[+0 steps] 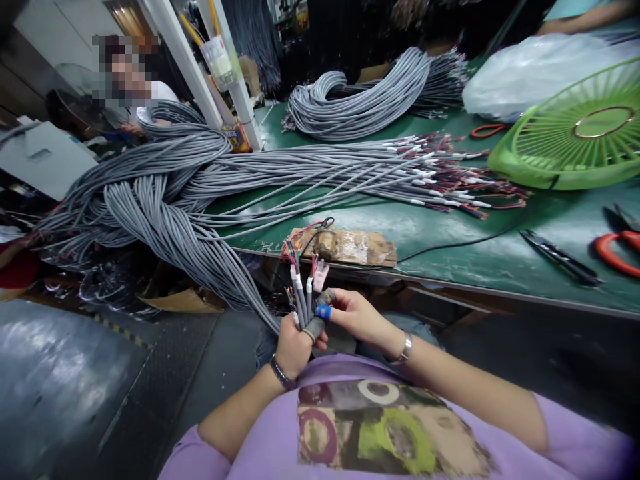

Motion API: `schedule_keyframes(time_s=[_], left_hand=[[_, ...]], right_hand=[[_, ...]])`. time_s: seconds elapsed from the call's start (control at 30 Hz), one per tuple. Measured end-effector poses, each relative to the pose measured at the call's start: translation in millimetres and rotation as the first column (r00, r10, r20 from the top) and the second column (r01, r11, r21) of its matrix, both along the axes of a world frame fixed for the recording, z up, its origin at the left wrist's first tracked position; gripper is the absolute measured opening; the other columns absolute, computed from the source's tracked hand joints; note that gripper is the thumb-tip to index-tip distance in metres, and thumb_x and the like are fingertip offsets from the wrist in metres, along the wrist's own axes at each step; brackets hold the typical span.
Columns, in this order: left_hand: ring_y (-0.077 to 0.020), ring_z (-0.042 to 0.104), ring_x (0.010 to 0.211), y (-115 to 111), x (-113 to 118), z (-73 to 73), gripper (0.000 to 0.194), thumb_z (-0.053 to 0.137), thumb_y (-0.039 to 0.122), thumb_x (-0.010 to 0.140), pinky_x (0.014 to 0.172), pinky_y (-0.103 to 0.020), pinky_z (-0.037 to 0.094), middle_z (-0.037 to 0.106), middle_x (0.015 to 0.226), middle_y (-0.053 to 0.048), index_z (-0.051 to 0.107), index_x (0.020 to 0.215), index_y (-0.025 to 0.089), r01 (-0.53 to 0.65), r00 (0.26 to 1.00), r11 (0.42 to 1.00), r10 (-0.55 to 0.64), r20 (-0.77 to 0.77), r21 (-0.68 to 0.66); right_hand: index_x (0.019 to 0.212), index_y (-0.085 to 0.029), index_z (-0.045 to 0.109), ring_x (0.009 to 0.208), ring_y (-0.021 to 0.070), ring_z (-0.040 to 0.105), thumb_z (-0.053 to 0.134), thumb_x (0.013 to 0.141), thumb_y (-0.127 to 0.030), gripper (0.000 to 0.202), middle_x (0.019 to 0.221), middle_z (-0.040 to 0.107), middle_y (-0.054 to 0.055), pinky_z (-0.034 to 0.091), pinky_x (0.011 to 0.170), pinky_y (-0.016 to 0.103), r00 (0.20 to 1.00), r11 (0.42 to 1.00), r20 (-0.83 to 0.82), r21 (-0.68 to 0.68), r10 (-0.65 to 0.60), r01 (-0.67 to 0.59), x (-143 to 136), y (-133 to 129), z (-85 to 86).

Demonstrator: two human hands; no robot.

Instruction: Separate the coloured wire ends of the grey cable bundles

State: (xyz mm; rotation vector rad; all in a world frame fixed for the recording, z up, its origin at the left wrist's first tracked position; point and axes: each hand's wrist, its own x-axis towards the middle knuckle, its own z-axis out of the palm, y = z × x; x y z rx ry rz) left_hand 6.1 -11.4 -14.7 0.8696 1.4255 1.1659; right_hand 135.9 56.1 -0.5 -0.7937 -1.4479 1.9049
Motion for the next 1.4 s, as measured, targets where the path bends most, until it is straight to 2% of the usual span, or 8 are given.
schedule_keyframes(time_s=[0.3, 0.67, 0.77, 0.83, 1.0, 1.1, 1.23, 1.4], left_hand=[[-0.0121, 0.057, 0.040, 0.5, -1.8, -6.2, 0.030, 0.066, 0.039, 0.075, 0.040, -0.021, 0.043, 0.061, 0.051, -0.002, 0.059, 0.062, 0.013, -0.010, 0.997, 1.000, 0.008, 0.080, 0.021], [-0.0118, 0.055, 0.040, 1.4, 2.8, -0.7, 0.032, 0.069, 0.040, 0.072, 0.042, -0.022, 0.045, 0.061, 0.049, -0.002, 0.060, 0.058, 0.013, -0.090, 0.982, 0.995, 0.083, 0.168, 0.037], [-0.0109, 0.053, 0.038, 2.9, 3.1, 5.2, 0.032, 0.071, 0.040, 0.069, 0.039, -0.022, 0.044, 0.058, 0.046, 0.000, 0.058, 0.056, 0.013, -0.143, 0.968, 0.989, 0.132, 0.214, 0.036], [-0.0103, 0.052, 0.037, 4.5, 2.4, 10.1, 0.032, 0.071, 0.041, 0.068, 0.038, -0.021, 0.043, 0.058, 0.046, 0.000, 0.059, 0.057, 0.013, -0.183, 0.952, 0.982, 0.166, 0.256, 0.044], [-0.0089, 0.051, 0.037, 9.2, 2.3, 20.1, 0.031, 0.075, 0.041, 0.063, 0.037, -0.019, 0.043, 0.059, 0.046, 0.001, 0.060, 0.059, 0.014, -0.226, 0.922, 0.974, 0.203, 0.329, 0.031], [-0.0084, 0.051, 0.037, 11.9, 4.8, 22.2, 0.031, 0.075, 0.041, 0.063, 0.037, -0.018, 0.043, 0.059, 0.046, 0.001, 0.060, 0.059, 0.013, -0.208, 0.926, 0.978, 0.190, 0.327, 0.020], [-0.0078, 0.050, 0.036, 15.0, 7.2, 21.0, 0.029, 0.074, 0.038, 0.065, 0.036, -0.017, 0.041, 0.058, 0.045, 0.001, 0.059, 0.058, 0.014, -0.194, 0.935, 0.981, 0.176, 0.308, 0.028], [-0.0078, 0.050, 0.036, 18.3, 7.8, 17.1, 0.028, 0.072, 0.036, 0.067, 0.037, -0.018, 0.041, 0.058, 0.045, 0.001, 0.059, 0.058, 0.014, -0.183, 0.940, 0.982, 0.165, 0.297, 0.036]], right_hand=[[0.068, -0.019, 0.051, 0.049, 0.0118, 0.051, 0.068, 0.070, -0.049, 0.034, 0.054, 0.057, -0.002, 0.043, 0.051, 0.026, 0.997, 0.997, -0.001, 0.001, -0.080, 0.080, -1.7, -4.4, 0.1], [0.070, -0.019, 0.048, 0.044, 0.0123, 0.051, 0.067, 0.074, -0.045, 0.032, 0.047, 0.056, -0.003, 0.041, 0.049, 0.027, 0.987, 0.979, -0.158, -0.203, -0.031, -0.002, -7.9, -7.6, 0.8], [0.069, -0.017, 0.054, 0.048, 0.0097, 0.049, 0.073, 0.069, -0.041, 0.031, 0.054, 0.057, -0.002, 0.040, 0.051, 0.025, 0.989, 0.977, -0.131, -0.210, -0.074, 0.045, -5.6, -3.1, -5.3], [0.069, -0.015, 0.058, 0.052, 0.0084, 0.048, 0.075, 0.068, -0.043, 0.033, 0.059, 0.058, -0.001, 0.040, 0.053, 0.023, 0.981, 0.959, -0.142, -0.268, -0.134, 0.092, -2.8, 3.4, -11.3], [0.075, -0.016, 0.061, 0.058, 0.0110, 0.054, 0.055, 0.082, -0.055, 0.040, 0.069, 0.061, 0.003, 0.045, 0.057, 0.024, 0.959, 0.838, -0.203, -0.543, -0.200, 0.060, -0.4, 26.7, -21.0], [0.082, -0.015, 0.063, 0.060, 0.0115, 0.055, 0.050, 0.085, -0.056, 0.043, 0.073, 0.064, 0.005, 0.046, 0.058, 0.024, 0.959, 0.852, -0.244, -0.523, -0.144, -0.006, -6.2, 37.4, -20.5], [0.077, -0.014, 0.064, 0.056, 0.0114, 0.054, 0.057, 0.078, -0.060, 0.047, 0.064, 0.061, 0.003, 0.043, 0.054, 0.024, 0.946, 0.907, -0.295, -0.420, -0.132, -0.004, -15.8, 41.6, -18.9], [0.071, -0.014, 0.062, 0.054, 0.0104, 0.051, 0.066, 0.073, -0.058, 0.044, 0.060, 0.060, 0.001, 0.041, 0.052, 0.024, 0.927, 0.894, -0.330, -0.447, -0.178, 0.012, -19.0, 39.5, -15.1]])
